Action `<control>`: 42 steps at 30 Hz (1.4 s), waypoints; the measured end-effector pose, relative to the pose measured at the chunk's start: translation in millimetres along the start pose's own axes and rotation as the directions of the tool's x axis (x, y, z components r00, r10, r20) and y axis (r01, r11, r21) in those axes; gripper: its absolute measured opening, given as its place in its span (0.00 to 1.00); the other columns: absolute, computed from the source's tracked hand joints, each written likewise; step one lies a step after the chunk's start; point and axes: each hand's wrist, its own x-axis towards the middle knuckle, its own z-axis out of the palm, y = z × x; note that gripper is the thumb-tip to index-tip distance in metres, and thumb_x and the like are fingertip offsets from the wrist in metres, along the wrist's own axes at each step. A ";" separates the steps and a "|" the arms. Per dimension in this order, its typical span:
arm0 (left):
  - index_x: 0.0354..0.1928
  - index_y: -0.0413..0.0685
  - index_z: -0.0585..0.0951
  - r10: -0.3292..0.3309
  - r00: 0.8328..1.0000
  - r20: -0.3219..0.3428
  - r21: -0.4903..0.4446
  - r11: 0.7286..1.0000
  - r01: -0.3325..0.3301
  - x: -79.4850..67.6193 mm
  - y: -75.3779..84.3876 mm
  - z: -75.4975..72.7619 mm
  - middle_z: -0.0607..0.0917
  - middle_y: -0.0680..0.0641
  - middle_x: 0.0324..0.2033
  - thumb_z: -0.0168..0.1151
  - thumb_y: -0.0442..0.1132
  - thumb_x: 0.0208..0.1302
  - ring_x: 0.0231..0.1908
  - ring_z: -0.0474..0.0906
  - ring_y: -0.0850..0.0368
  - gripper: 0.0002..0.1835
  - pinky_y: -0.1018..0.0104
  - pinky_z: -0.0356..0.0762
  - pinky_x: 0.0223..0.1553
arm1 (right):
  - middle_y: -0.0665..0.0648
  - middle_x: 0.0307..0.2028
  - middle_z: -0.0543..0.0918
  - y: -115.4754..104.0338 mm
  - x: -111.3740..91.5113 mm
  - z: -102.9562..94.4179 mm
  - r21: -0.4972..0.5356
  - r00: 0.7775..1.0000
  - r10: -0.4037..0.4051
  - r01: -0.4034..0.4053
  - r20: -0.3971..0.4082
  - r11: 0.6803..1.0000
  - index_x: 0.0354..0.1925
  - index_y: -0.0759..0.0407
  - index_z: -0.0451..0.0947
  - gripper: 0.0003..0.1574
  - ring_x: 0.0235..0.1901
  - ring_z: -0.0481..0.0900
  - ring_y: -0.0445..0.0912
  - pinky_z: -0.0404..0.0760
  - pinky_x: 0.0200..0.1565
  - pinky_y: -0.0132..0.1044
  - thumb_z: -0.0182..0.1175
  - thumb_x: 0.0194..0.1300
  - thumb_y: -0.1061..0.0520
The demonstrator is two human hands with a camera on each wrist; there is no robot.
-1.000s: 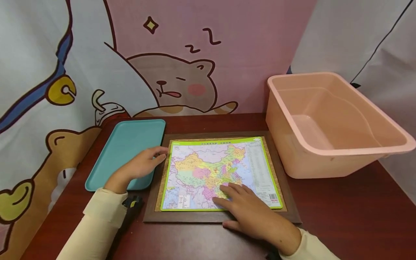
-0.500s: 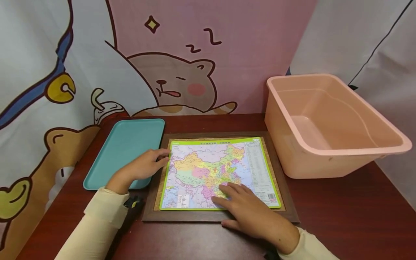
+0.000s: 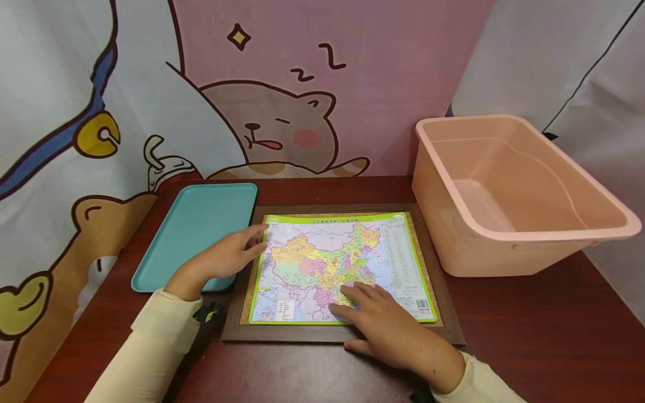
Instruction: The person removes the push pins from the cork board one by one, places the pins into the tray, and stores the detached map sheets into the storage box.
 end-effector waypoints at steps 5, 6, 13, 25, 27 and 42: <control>0.78 0.48 0.53 0.020 1.000 -0.001 -0.047 0.999 -0.020 -0.4 1.0 0.2 0.78 0.39 0.56 0.49 0.46 0.79 0.40 0.77 0.52 0.32 0.56 0.74 0.40 | 0.60 0.67 0.73 0.1 0.4 1.0 -0.005 1.000 -0.003 0.003 -0.001 1.000 0.67 0.45 0.75 0.37 0.67 0.70 0.60 0.71 0.63 0.60 0.69 0.61 0.40; 0.79 0.49 0.52 0.023 1.000 -0.003 -0.052 0.998 -0.023 -0.7 0.7 0.3 0.78 0.39 0.57 0.48 0.46 0.79 0.42 0.78 0.52 0.33 0.56 0.74 0.42 | 0.60 0.67 0.72 0.1 0.5 1.1 -0.005 1.000 -0.003 0.003 0.000 1.000 0.67 0.45 0.74 0.37 0.67 0.70 0.60 0.71 0.63 0.60 0.69 0.62 0.40; 0.79 0.50 0.50 0.041 0.999 -0.017 -0.068 0.997 -0.042 -5.0 3.8 -2.7 0.73 0.36 0.66 0.46 0.45 0.80 0.60 0.76 0.42 0.32 0.45 0.74 0.55 | 0.60 0.67 0.73 0.0 1.3 0.6 -0.017 1.000 -0.006 0.006 -0.001 1.000 0.67 0.45 0.74 0.37 0.66 0.70 0.60 0.72 0.63 0.60 0.69 0.61 0.39; 0.79 0.47 0.49 0.073 0.995 -0.063 -0.141 0.987 -0.082 -5.3 15.1 -3.1 0.69 0.40 0.70 0.49 0.41 0.78 0.67 0.68 0.46 0.34 0.46 0.66 0.68 | 0.61 0.66 0.73 0.9 1.1 0.7 -0.023 0.999 -0.022 0.021 -0.023 1.000 0.66 0.46 0.75 0.37 0.66 0.71 0.60 0.71 0.63 0.60 0.70 0.61 0.40; 0.79 0.46 0.48 0.086 0.994 -0.070 -0.150 0.984 -0.096 -5.1 16.2 -2.9 0.69 0.40 0.69 0.49 0.41 0.78 0.66 0.69 0.46 0.35 0.47 0.65 0.68 | 0.60 0.67 0.73 1.1 1.1 1.2 -0.023 1.000 -0.021 0.021 -0.022 1.000 0.66 0.45 0.75 0.37 0.66 0.71 0.60 0.71 0.63 0.60 0.70 0.61 0.40; 0.77 0.52 0.57 0.101 0.974 -0.203 -0.155 0.979 -0.134 -10.1 28.2 -7.0 0.69 0.41 0.68 0.51 0.43 0.78 0.35 0.71 0.51 0.30 0.59 0.74 0.34 | 0.60 0.67 0.73 1.8 1.4 1.7 -0.017 1.000 -0.018 0.018 -0.020 1.000 0.66 0.45 0.75 0.38 0.66 0.71 0.60 0.71 0.63 0.60 0.70 0.60 0.40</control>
